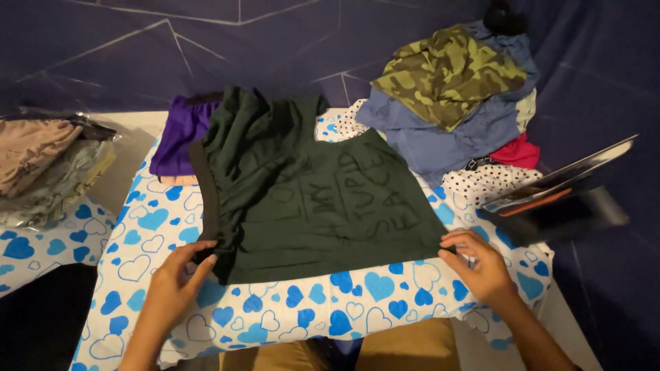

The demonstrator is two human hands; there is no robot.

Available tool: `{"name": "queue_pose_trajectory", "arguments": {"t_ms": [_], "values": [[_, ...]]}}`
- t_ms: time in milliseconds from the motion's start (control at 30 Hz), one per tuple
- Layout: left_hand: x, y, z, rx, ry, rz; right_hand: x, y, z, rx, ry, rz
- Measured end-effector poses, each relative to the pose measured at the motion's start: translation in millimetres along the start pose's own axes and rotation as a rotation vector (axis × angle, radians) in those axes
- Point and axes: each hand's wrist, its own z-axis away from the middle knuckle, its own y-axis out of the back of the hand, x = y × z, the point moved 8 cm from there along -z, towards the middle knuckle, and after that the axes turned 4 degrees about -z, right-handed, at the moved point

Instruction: The person is smoothing out a green t-shirt and then ironing it on a surface covered with a heart-patterned cloth.

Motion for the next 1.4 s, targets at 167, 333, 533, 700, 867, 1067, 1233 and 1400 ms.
{"name": "queue_pose_trajectory", "arguments": {"t_ms": [167, 333, 533, 700, 867, 1067, 1233, 1400], "values": [[-4.3, 0.8, 2.1, 0.111, 0.066, 0.280, 40.6, -2.0, -4.7, -0.010, -0.100, -0.305], [-42.6, 15.6, 26.1, 0.154, 0.131, 0.434, 42.7, 32.1, 14.3, 0.000, -0.435, -0.217], [-47.1, 17.1, 42.8, 0.098, 0.149, 0.206, 53.9, 31.2, 34.2, -0.138, -0.507, -0.141], [-7.1, 18.6, 48.3, -0.108, 0.169, 0.016, -15.0, 21.9, 24.8, -0.064, 0.043, 0.261], [78.6, -13.9, 71.2, -0.096, -0.270, 0.017, -90.5, -48.2, 23.2, -0.136, 0.173, 0.282], [208.0, -65.9, 124.6, -0.204, -0.877, 0.185, -202.2, -101.7, 24.0, -0.055, 0.573, 0.148], [168.7, -90.4, 77.8, 0.238, -0.912, -0.057, -219.0, -69.3, 14.5, -0.065, 0.515, -0.084], [156.7, -104.7, 51.7, -0.284, -0.679, 0.079, -207.3, -53.4, 23.7, -0.125, 0.510, -0.204]]}}
